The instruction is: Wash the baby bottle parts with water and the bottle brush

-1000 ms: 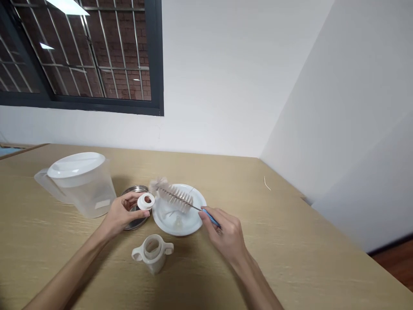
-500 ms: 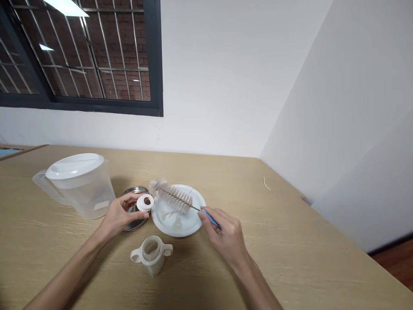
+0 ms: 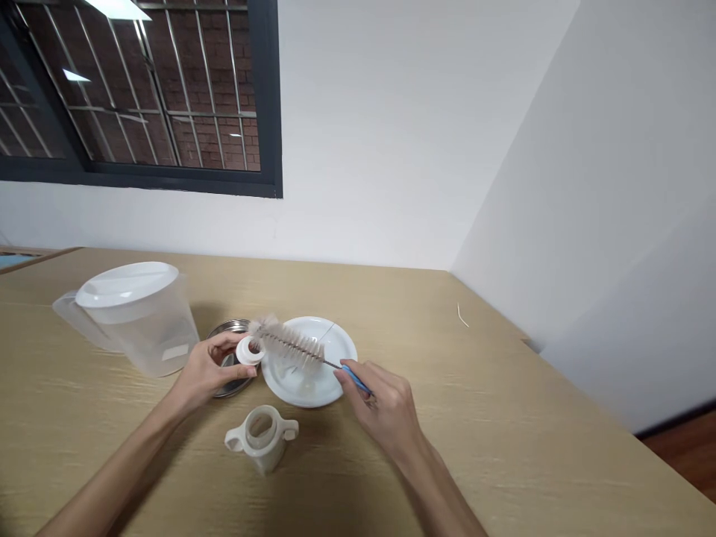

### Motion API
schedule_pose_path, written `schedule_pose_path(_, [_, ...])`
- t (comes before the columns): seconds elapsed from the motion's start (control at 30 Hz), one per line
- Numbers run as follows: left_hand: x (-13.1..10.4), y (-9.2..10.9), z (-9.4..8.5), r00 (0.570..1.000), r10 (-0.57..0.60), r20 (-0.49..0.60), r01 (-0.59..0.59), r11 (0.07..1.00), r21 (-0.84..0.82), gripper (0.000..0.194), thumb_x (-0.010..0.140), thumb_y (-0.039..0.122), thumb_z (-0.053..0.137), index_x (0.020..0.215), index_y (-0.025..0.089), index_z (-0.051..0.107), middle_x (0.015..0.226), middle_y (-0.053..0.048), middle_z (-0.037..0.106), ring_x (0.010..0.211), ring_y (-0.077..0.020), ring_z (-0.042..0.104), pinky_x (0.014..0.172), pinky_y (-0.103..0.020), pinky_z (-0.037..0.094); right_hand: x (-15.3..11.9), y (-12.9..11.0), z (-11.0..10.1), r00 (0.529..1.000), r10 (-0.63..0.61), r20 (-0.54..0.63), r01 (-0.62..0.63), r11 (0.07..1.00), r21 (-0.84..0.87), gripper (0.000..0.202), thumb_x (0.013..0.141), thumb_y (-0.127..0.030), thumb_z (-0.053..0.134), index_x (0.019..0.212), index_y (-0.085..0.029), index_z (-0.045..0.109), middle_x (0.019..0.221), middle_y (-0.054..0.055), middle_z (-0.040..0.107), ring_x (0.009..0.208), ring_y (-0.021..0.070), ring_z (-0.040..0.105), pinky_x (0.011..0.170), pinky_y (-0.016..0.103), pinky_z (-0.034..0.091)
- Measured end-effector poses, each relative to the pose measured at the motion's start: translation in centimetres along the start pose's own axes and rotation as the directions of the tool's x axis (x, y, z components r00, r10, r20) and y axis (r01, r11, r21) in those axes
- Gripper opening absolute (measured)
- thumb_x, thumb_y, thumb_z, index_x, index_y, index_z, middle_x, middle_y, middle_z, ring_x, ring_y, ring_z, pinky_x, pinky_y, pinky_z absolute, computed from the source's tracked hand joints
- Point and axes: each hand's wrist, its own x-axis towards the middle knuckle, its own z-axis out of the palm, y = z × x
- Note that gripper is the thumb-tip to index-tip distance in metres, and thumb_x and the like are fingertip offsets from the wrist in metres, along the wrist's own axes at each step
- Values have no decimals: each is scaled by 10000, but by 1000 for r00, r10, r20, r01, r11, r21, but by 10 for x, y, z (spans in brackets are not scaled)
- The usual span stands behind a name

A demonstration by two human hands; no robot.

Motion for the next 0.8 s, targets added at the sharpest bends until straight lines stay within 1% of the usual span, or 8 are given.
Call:
schedule_pose_path(0.07, [0, 0, 0, 1000, 5, 3, -5, 1000, 0, 511, 558, 264, 926, 1026, 182, 738, 1115, -104, 754, 1063, -283, 687, 988, -411, 525, 0, 2, 1, 1000, -1, 3, 1, 998, -57, 145, 945, -249, 610, 1002, -176, 721, 684, 24, 691, 496, 116, 565, 481, 249, 425])
schedule_pose_path(0.13, [0, 0, 0, 1000, 10, 3, -10, 1000, 7, 500, 560, 263, 926, 1017, 188, 737, 1113, -100, 755, 1059, -277, 687, 987, -407, 527, 0, 3, -1, 1000, 11, -18, -13, 996, -84, 147, 945, -259, 610, 989, -179, 725, 735, 40, 718, 533, 130, 606, 507, 252, 453])
schedule_pose_path(0.27, [0, 1, 1, 1000, 10, 9, -10, 1000, 17, 501, 563, 266, 926, 1018, 180, 735, 1105, -105, 756, 1046, -277, 690, 986, -419, 529, 2, 2, -3, 997, 53, -49, -54, 998, -13, 131, 943, -229, 611, 1003, -182, 717, 864, 70, 751, 652, 163, 678, 565, 257, 504])
schedule_pose_path(0.37, [0, 2, 1, 1000, 4, 12, -4, 1000, 18, 519, 555, 273, 930, 1025, 172, 734, 1099, -112, 757, 1045, -285, 690, 988, -433, 526, 1, 0, -1, 999, 38, -21, -37, 998, 42, 128, 939, -208, 618, 1025, -178, 708, 834, 63, 742, 605, 146, 647, 536, 253, 487])
schedule_pose_path(0.47, [0, 3, 2, 1000, 7, 10, -7, 1000, 15, 523, 552, 280, 931, 1025, 173, 735, 1107, -112, 755, 1056, -290, 686, 994, -439, 521, -1, 2, 1, 1000, 19, 17, -19, 1000, 14, 126, 935, -212, 628, 1028, -175, 705, 792, 53, 731, 560, 134, 617, 505, 251, 461])
schedule_pose_path(0.63, [-1, 3, 0, 1000, 10, 15, -11, 1000, 18, 507, 561, 280, 929, 1017, 172, 736, 1103, -114, 755, 1056, -291, 685, 991, -435, 521, 0, 3, 0, 999, 33, -28, -33, 999, 3, 113, 932, -195, 627, 1014, -172, 703, 866, 68, 744, 657, 158, 670, 572, 255, 501])
schedule_pose_path(0.7, [-1, 3, 0, 1000, 10, 20, -10, 1000, 18, 506, 564, 280, 927, 1021, 174, 736, 1107, -111, 754, 1053, -286, 685, 985, -426, 523, 1, 0, -1, 999, 26, -31, -25, 999, 36, 109, 933, -182, 624, 1010, -170, 700, 851, 60, 738, 619, 142, 643, 562, 251, 491])
schedule_pose_path(0.8, [-1, 4, 1, 1000, -4, 9, 4, 1000, 22, 516, 551, 287, 932, 1014, 172, 736, 1087, -105, 760, 1046, -282, 687, 984, -419, 522, 0, -2, 1, 1000, -3, 5, 3, 999, 44, 116, 932, -178, 630, 1024, -159, 699, 742, 32, 697, 519, 109, 552, 503, 245, 434])
